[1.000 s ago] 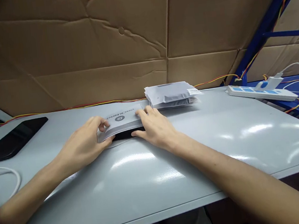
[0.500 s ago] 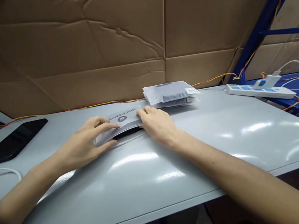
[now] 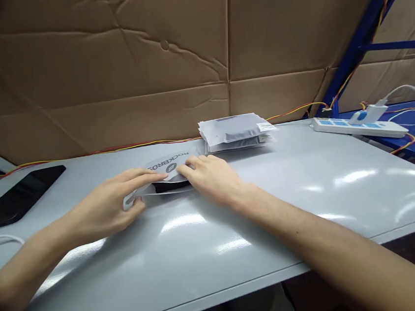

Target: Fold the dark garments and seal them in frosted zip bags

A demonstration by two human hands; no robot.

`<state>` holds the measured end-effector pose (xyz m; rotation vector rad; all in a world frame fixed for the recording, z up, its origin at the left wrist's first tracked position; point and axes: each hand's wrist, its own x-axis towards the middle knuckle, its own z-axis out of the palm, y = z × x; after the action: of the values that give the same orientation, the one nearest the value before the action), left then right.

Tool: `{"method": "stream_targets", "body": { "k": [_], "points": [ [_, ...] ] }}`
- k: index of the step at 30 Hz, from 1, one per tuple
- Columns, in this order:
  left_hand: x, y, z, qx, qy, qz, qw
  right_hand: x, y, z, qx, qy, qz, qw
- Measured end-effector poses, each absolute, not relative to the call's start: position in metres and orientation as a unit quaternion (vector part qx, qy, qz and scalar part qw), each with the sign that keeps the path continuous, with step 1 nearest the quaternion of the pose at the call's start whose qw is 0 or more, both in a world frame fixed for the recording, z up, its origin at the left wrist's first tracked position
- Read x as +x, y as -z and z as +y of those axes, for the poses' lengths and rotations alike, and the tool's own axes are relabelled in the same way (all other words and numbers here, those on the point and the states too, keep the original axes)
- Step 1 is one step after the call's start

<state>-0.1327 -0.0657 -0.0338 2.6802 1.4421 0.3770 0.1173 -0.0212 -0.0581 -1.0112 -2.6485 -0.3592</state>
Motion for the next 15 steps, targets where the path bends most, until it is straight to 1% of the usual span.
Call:
{"method": "stream_targets", "body": {
  "k": [5, 8, 10, 12, 15],
  "points": [
    [-0.128, 0.032, -0.069, 0.845, -0.206, 0.494, 0.014, 0.12, 0.053, -0.019, -0.393, 0.097, -0.906, 0.127],
    [-0.126, 0.034, -0.07, 0.846, -0.241, 0.475, 0.023, 0.121, 0.051, -0.019, -0.414, 0.079, -0.9, 0.108],
    [-0.125, 0.036, -0.07, 0.858, -0.244, 0.45, 0.03, 0.122, 0.051, -0.019, -0.407, 0.065, -0.904, 0.111],
    [-0.123, 0.038, -0.069, 0.871, -0.237, 0.429, 0.031, 0.122, 0.051, -0.021, -0.371, 0.049, -0.917, 0.138],
    [-0.121, 0.04, -0.069, 0.88, -0.233, 0.415, 0.015, 0.12, 0.051, -0.027, -0.288, 0.018, -0.936, 0.202]
  ]
}}
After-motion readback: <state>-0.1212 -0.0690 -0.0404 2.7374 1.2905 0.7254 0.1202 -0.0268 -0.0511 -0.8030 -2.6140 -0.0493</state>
